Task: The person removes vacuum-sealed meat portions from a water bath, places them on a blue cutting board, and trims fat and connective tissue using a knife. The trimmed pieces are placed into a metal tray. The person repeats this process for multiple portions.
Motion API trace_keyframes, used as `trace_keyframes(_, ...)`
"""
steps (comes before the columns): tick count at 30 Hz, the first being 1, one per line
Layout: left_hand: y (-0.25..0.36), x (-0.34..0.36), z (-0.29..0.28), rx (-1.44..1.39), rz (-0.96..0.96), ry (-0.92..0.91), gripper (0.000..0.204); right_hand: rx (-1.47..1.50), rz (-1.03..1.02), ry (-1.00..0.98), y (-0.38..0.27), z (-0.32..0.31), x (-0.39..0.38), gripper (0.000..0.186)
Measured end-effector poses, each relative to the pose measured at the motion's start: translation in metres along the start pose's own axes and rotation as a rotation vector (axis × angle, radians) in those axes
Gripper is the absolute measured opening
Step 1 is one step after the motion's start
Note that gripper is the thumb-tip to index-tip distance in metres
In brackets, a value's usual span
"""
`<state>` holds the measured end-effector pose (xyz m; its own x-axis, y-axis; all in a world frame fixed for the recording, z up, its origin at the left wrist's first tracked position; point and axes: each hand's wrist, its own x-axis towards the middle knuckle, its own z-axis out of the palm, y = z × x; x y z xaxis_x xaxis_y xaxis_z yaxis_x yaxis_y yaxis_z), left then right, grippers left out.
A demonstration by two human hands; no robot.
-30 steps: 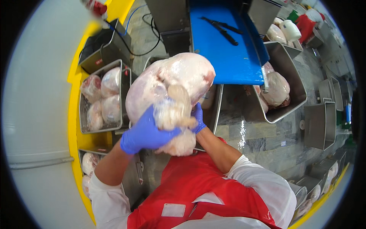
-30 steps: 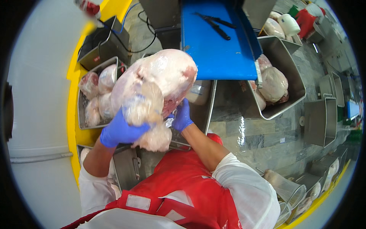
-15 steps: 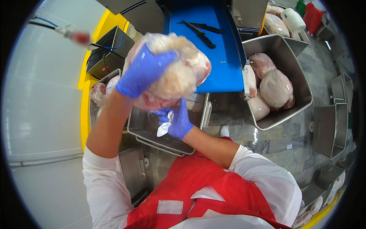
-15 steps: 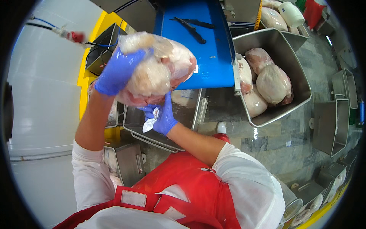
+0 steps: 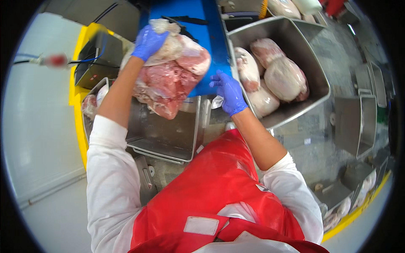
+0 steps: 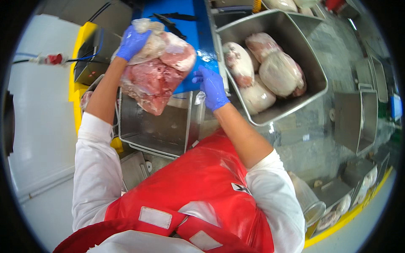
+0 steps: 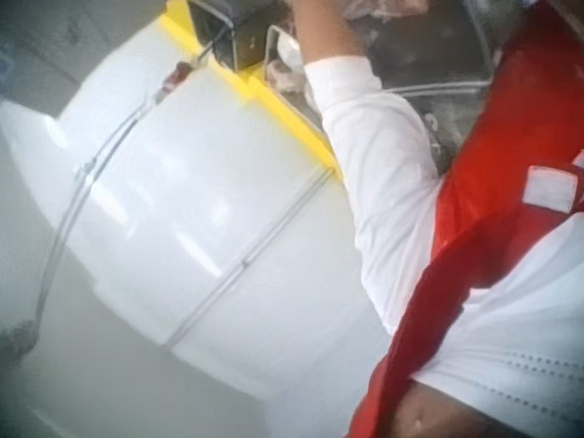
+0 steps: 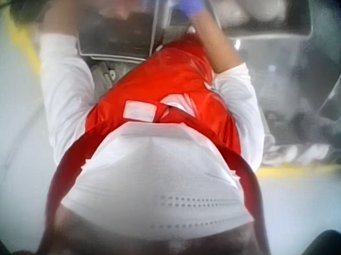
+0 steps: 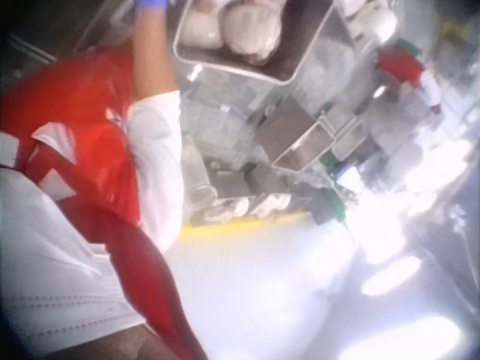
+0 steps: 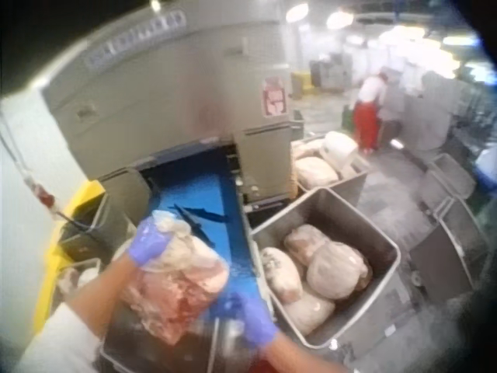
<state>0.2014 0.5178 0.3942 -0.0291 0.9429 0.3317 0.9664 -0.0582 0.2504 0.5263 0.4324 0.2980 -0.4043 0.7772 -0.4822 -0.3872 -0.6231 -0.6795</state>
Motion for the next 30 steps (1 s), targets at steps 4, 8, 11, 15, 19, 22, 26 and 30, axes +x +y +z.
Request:
trace_keyframes(4,0.014,-0.007,0.019,-0.123,-0.069,-0.018,0.053,-0.259,-0.257,0.142,-0.03,-0.032,-0.014,0.024)
trace_keyframes(8,-0.008,0.013,0.024,-0.183,-0.179,-0.014,0.05,-0.438,-0.404,0.026,-0.035,-0.007,0.009,0.023)
trace_keyframes(11,-0.028,0.001,0.021,-0.31,-0.313,0.073,0.045,-0.079,-0.65,0.143,-0.041,0.04,0.022,0.025)
trace_keyframes(15,-0.053,-0.025,0.019,-0.701,-0.472,0.316,0.044,-1.208,-1.332,-0.346,-0.004,0.104,0.012,0.02)
trace_keyframes(19,-0.061,-0.04,0.001,-0.999,-0.517,0.337,0.038,-1.394,-1.055,-0.297,-0.021,0.102,0.035,0.023)
trace_keyframes(22,-0.069,-0.046,-0.018,-1.088,-0.562,0.293,0.037,-1.454,-1.053,-0.314,-0.035,0.105,0.058,0.025)
trace_keyframes(26,-0.077,-0.071,-0.047,-0.55,-0.445,0.121,0.042,-1.561,-1.031,-0.327,-0.043,0.119,0.054,0.028)
trace_keyframes(30,-0.042,-0.111,-0.042,0.26,-0.104,0.101,0.054,-1.675,-0.916,-0.246,-0.057,0.107,0.046,0.031)
